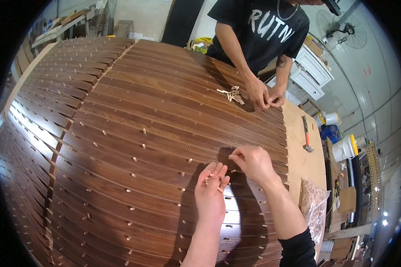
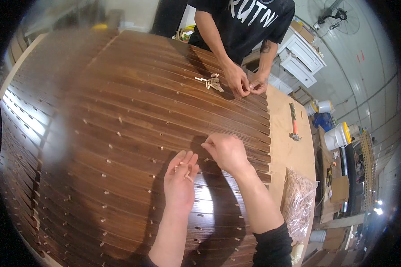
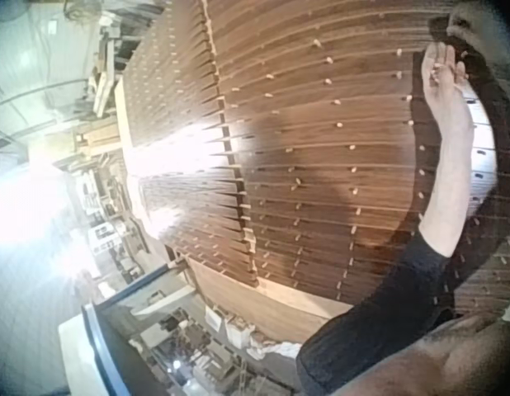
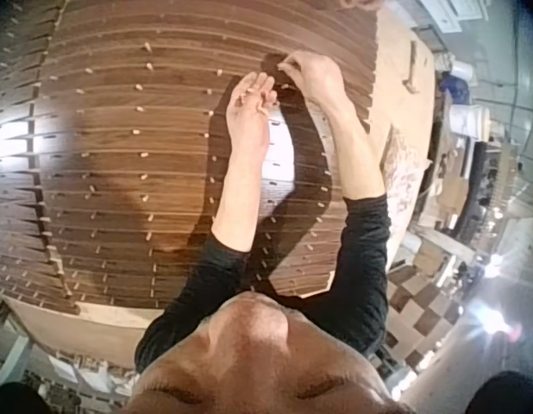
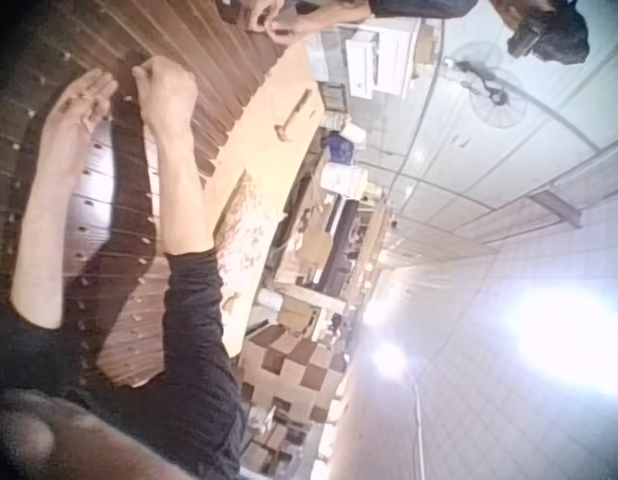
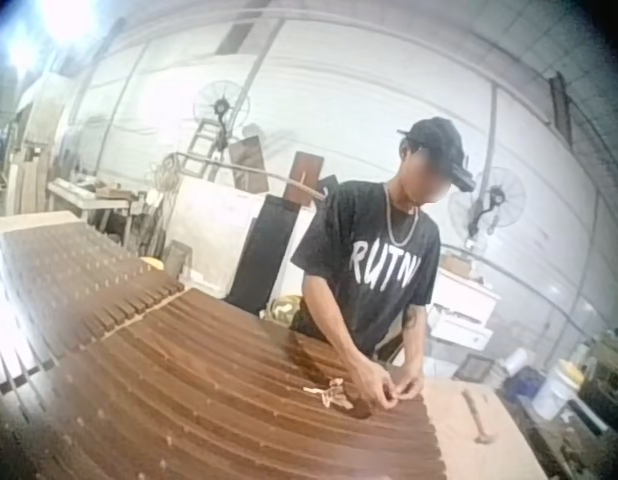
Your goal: Two people work together to place wooden pegs into holes in wooden slats by hand and then hammer them in. One person continues placing pegs while the other uses a hammer to secure them into the slats.
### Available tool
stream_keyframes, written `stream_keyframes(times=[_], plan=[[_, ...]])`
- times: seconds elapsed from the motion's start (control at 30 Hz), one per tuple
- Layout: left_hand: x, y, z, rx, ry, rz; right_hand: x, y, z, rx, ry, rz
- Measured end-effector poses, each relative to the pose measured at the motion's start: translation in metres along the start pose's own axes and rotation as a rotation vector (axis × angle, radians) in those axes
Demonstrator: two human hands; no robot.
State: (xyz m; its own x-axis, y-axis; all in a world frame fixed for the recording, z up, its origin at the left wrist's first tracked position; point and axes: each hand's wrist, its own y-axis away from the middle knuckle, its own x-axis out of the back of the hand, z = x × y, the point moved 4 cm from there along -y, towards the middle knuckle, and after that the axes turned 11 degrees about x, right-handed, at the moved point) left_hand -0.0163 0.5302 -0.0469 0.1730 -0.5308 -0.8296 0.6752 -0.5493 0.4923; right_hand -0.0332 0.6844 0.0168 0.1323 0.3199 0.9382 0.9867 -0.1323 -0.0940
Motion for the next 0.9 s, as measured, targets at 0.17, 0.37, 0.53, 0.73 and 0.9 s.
stream_keyframes(times=[0.17,0.37,0.53,0.73,0.9], plan=[[0.000,-0.001,0.000,-0.030,0.003,0.019,-0.005,-0.001,-0.010,0.321,0.139,0.075],[-0.005,0.002,0.002,-0.057,-0.076,0.084,-0.007,-0.008,0.001,0.118,0.037,-0.102],[0.000,0.002,0.002,-0.073,-0.069,0.076,-0.008,-0.001,-0.006,0.182,0.100,-0.034],[0.002,0.000,-0.004,-0.067,-0.121,0.097,-0.007,0.036,-0.018,-0.107,-0.736,0.104],[0.009,-0.004,0.000,-0.072,-0.143,0.049,-0.017,0.039,-0.051,-0.121,-0.846,-0.230]])
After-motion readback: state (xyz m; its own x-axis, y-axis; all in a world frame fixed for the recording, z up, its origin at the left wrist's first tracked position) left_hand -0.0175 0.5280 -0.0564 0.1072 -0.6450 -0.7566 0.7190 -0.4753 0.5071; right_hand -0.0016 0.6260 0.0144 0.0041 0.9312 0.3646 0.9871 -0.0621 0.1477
